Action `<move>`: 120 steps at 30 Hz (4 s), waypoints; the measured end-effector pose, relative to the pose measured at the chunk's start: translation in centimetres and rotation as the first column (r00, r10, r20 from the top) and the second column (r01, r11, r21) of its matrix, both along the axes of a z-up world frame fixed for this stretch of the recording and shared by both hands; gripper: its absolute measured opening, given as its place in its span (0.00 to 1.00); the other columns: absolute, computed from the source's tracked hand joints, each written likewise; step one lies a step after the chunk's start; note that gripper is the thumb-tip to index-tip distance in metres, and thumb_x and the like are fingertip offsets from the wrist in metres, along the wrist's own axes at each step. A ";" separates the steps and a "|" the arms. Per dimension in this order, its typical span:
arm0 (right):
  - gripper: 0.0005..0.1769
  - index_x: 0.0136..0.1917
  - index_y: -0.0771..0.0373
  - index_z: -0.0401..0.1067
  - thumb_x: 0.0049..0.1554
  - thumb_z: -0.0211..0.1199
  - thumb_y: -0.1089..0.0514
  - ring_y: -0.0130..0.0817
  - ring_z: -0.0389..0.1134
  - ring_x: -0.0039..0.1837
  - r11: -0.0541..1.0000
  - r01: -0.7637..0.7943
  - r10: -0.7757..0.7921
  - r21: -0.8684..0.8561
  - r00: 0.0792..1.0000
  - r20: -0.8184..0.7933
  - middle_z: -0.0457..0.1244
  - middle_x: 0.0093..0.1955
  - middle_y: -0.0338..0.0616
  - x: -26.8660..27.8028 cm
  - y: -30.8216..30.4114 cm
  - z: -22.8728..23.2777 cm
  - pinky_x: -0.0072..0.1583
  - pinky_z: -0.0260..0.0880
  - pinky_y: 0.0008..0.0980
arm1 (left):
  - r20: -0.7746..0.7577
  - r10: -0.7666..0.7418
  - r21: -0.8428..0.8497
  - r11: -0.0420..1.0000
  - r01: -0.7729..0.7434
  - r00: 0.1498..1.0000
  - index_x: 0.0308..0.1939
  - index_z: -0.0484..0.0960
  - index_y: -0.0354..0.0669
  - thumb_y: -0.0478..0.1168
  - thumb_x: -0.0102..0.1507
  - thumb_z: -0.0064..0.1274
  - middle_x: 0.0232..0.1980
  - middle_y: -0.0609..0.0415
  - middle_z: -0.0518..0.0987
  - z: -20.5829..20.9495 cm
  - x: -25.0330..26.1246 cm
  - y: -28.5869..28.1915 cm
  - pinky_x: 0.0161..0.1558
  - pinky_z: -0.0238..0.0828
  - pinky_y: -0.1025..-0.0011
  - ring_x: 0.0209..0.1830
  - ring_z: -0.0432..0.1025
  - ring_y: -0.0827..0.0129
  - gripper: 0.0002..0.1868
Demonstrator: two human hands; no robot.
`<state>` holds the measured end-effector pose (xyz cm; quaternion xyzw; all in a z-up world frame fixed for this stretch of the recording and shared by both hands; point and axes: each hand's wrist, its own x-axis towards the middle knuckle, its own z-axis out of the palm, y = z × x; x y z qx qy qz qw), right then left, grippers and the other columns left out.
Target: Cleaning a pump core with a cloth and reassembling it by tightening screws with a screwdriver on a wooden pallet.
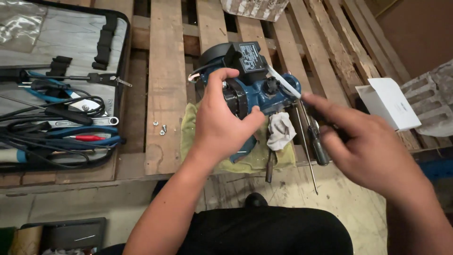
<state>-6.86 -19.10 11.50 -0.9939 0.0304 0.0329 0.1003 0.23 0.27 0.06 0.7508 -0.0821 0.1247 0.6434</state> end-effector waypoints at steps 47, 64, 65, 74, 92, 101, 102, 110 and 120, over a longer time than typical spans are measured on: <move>0.22 0.74 0.64 0.72 0.67 0.65 0.62 0.36 0.74 0.54 0.758 -0.633 0.627 -0.156 0.643 0.440 0.71 0.65 0.56 6.7 -8.3 -5.0 0.54 0.70 0.30 | -0.100 -0.107 0.032 0.993 0.111 0.989 0.58 0.68 0.61 0.57 0.53 0.58 0.60 0.66 0.76 0.0 1.6 1.5 0.42 0.68 0.66 0.36 0.73 0.73 0.31; 0.30 0.79 0.64 0.54 0.69 0.52 0.49 0.35 0.58 0.29 0.650 -0.369 -0.172 0.664 0.780 0.602 0.59 0.40 0.58 1.8 -7.1 -20.3 0.29 0.58 0.29 | 0.439 0.042 0.044 0.997 -0.068 0.898 0.61 0.70 0.41 0.42 0.65 0.62 0.60 0.50 0.68 -2.5 1.8 0.5 0.69 0.74 0.64 0.65 0.69 0.60 0.24; 0.30 0.79 0.67 0.54 0.69 0.52 0.51 0.35 0.58 0.28 0.670 -0.381 -0.142 0.637 0.776 0.614 0.60 0.42 0.59 1.8 -7.1 -20.6 0.29 0.59 0.31 | 0.502 0.041 0.067 0.994 -0.086 0.864 0.60 0.71 0.39 0.42 0.68 0.59 0.61 0.48 0.67 -2.5 1.9 0.5 0.68 0.75 0.62 0.66 0.68 0.57 0.21; 0.32 0.78 0.70 0.57 0.66 0.54 0.52 0.32 0.57 0.30 0.627 -0.327 -0.160 0.707 0.834 0.528 0.60 0.41 0.54 2.1 -7.2 -20.4 0.30 0.59 0.28 | 0.657 -0.030 0.447 0.820 -0.358 0.753 0.69 0.75 0.58 0.29 0.70 0.61 0.64 0.55 0.78 -3.3 1.7 -0.7 0.77 0.74 0.34 0.76 0.67 0.45 0.27; 0.28 0.74 0.66 0.65 0.62 0.58 0.57 0.27 0.64 0.32 0.609 -0.298 -0.068 0.735 0.904 0.422 0.67 0.45 0.48 1.3 -8.4 -16.6 0.36 0.69 0.25 | 0.531 -0.199 0.608 0.767 -0.207 0.823 0.60 0.79 0.35 0.42 0.71 0.48 0.52 0.43 0.77 3.6 1.2 -1.8 0.47 0.71 0.54 0.50 0.73 0.52 0.18; 0.28 0.72 0.61 0.68 0.61 0.57 0.49 0.34 0.69 0.67 0.711 -0.314 -0.014 0.629 0.888 0.460 0.66 0.69 0.47 0.7 -10.3 -14.5 0.63 0.69 0.30 | 0.302 -0.486 0.719 0.681 0.139 0.820 0.58 0.80 0.40 0.39 0.73 0.48 0.50 0.47 0.73 6.2 3.4 -1.8 0.51 0.67 0.61 0.51 0.73 0.55 0.13; 0.28 0.72 0.61 0.68 0.61 0.57 0.49 0.34 0.69 0.67 0.706 -0.314 -0.018 0.635 0.888 0.459 0.66 0.69 0.47 0.6 -10.4 -14.6 0.63 0.69 0.30 | 0.298 -0.489 0.724 0.675 0.140 0.820 0.58 0.80 0.40 0.39 0.73 0.48 0.50 0.47 0.73 6.1 3.3 -2.0 0.51 0.67 0.61 0.51 0.73 0.55 0.13; 0.36 0.80 0.61 0.55 0.61 0.54 0.54 0.27 0.58 0.33 0.666 -0.258 0.001 0.700 0.938 0.346 0.65 0.44 0.41 -0.8 -10.2 -13.3 0.38 0.60 0.30 | 0.327 -0.153 0.667 0.736 -0.113 0.933 0.69 0.70 0.38 0.53 0.69 0.48 0.57 0.44 0.77 4.5 1.3 -3.0 0.53 0.73 0.56 0.55 0.71 0.58 0.30; 0.29 0.75 0.60 0.63 0.62 0.57 0.57 0.39 0.73 0.57 0.827 -0.451 0.207 0.335 0.799 0.564 0.69 0.64 0.47 -3.5 -5.6 -8.3 0.56 0.71 0.36 | 0.383 0.008 0.386 0.907 -0.168 0.924 0.64 0.71 0.49 0.51 0.59 0.64 0.61 0.46 0.70 0.6 0.0 -2.0 0.61 0.71 0.58 0.63 0.70 0.55 0.32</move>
